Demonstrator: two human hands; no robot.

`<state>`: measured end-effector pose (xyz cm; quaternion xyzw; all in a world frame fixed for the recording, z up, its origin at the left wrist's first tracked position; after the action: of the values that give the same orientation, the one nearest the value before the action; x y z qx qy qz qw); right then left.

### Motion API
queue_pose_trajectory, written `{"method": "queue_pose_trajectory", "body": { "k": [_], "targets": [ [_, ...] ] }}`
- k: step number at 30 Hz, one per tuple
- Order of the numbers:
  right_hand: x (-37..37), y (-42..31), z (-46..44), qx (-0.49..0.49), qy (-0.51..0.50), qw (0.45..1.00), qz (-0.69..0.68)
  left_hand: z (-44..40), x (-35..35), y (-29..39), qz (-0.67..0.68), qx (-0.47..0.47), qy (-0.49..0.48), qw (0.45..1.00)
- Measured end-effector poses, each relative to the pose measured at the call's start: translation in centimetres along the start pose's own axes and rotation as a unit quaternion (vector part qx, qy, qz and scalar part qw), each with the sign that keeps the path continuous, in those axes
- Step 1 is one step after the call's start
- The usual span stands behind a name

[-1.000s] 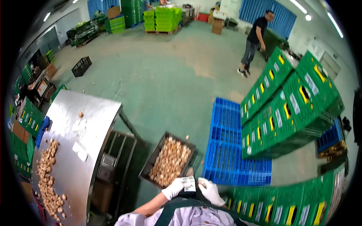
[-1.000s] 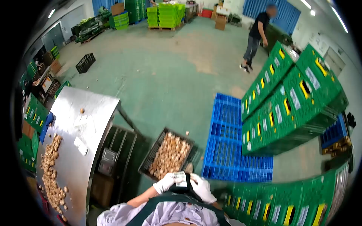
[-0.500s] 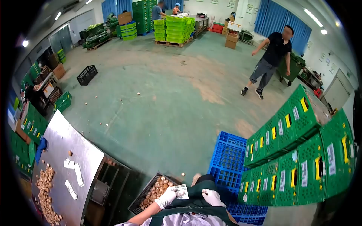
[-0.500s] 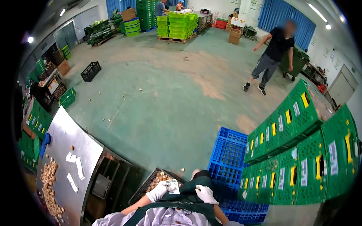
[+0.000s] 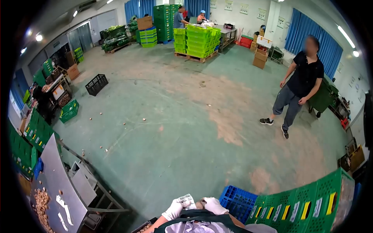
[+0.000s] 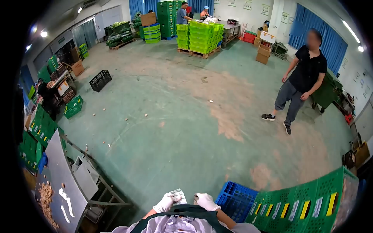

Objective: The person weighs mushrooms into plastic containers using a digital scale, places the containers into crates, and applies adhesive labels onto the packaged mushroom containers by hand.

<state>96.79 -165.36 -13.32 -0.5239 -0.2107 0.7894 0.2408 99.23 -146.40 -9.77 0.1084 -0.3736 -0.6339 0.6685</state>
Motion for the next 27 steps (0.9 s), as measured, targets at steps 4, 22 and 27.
{"method": "queue_pose_trajectory", "body": {
  "k": [4,22,27],
  "targets": [
    [-5.3,1.5,-6.7,-0.037,-0.014,0.999,0.016,-5.2,1.8,5.2,-0.023,0.021,0.033,0.999],
    [-29.1,6.2,-50.6,0.007,-0.039,0.999,0.020,-42.3,12.8,41.2,-0.088,0.078,-0.025,0.993],
    [-34.1,11.8,-60.9,-0.003,0.075,0.996,0.042,-51.3,16.8,49.3,-0.115,0.052,-0.054,0.991]
  ]
}}
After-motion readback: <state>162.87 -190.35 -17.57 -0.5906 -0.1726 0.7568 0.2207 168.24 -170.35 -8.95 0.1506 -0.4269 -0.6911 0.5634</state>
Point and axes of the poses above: each hand's wrist, its own z-axis away from the middle knuckle, its own x-axis out of the palm, y = z × x, the point moved 3 cm from there along -z, towards the middle knuckle, and after that the axes turned 1 degree about y, right-handed, at the moved point
